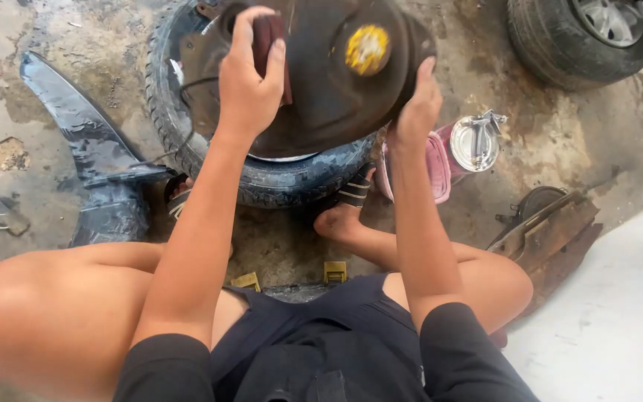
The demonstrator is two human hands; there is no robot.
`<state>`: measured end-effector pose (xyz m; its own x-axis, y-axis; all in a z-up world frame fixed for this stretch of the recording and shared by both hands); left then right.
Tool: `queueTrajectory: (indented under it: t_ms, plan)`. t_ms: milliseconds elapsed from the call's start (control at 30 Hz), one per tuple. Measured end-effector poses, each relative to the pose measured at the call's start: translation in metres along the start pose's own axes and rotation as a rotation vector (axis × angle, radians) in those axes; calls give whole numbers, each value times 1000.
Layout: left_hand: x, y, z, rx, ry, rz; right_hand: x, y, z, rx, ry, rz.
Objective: The person sits on the floor and uses a sanding block to sand the surface of a brake drum resting on a tire. The person repeatedly rubs the sanding block over the drum's face, focusing on a central area with a yellow sticker.
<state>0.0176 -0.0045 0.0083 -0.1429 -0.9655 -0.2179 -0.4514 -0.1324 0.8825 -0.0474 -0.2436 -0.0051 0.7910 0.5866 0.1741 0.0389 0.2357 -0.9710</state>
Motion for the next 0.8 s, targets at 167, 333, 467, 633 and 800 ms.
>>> queueTrajectory:
  t_ms: [167, 333, 467, 633, 800]
  plan:
    - [28, -48, 14, -244, -230, 86, -56, 87, -42, -113, -130, 158]
    - [59, -90, 34, -427, -344, 54, -93, 108, -51, -213, -225, 322]
    - [68, -107, 34, -395, -195, 45, -93, 108, -60, -153, -243, 277]
    - [71, -76, 22, -347, -114, 256, -102, 81, -38, -115, -270, 345]
    - [96, -7, 19, -343, -428, 416, -106, 38, -16, -135, -403, 181]
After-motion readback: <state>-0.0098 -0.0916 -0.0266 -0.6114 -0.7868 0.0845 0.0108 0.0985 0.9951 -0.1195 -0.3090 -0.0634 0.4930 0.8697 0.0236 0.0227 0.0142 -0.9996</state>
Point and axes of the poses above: each hand's wrist, its own z-axis away from the middle knuckle, its own x-axis out of the palm, y = z × x, the point moved 2 cm from there along -z, towards the middle knuckle, and after that the axes turned 6 degrees about z, right-handed, at the moved point
